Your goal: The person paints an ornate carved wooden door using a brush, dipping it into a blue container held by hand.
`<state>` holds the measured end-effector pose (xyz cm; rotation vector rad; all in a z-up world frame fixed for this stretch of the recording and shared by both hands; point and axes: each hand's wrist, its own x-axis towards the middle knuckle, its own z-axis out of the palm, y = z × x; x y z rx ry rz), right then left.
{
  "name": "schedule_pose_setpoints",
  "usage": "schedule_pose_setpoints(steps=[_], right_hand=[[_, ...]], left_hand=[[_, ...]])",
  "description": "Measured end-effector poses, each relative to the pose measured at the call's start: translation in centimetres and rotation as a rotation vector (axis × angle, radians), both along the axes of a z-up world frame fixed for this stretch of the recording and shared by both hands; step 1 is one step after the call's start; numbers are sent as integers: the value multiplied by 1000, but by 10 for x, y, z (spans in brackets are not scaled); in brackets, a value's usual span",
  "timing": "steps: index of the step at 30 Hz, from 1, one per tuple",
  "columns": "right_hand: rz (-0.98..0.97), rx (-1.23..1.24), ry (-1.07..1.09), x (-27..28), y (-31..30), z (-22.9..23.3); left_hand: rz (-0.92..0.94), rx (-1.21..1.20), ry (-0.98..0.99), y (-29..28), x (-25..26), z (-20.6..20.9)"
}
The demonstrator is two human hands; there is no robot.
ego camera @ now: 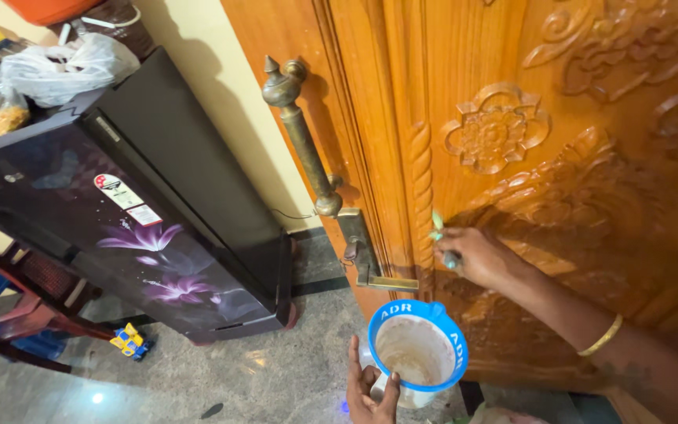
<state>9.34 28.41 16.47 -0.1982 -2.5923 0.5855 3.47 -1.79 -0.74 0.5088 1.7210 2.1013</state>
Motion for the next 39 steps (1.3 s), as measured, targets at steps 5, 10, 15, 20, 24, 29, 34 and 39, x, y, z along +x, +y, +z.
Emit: schedule_pose_setpoints(steps=[5, 10, 15, 20, 24, 29, 34, 39], right_hand=[[-25, 347, 555, 11, -8, 94], [-61, 414, 853, 21, -22, 138], [181, 57, 485, -10, -25, 30], [132, -65, 113, -36, -25, -35], [254, 76, 385, -53, -21, 40], [78, 475, 879, -59, -30, 141], [151, 240, 767, -65, -55, 95], [111, 25, 488, -48, -73, 38]], left_hand=[[-4, 112, 78, -1, 7, 10], [24, 79, 58, -6, 16, 19], [10, 89, 87, -9, 18, 19], [11, 129, 115, -16, 16, 22], [57, 75, 123, -26, 13, 23], [96, 50, 41, -41, 9, 18], [113, 109, 91, -52, 1, 11], [102, 80, 7, -62, -8, 10]])
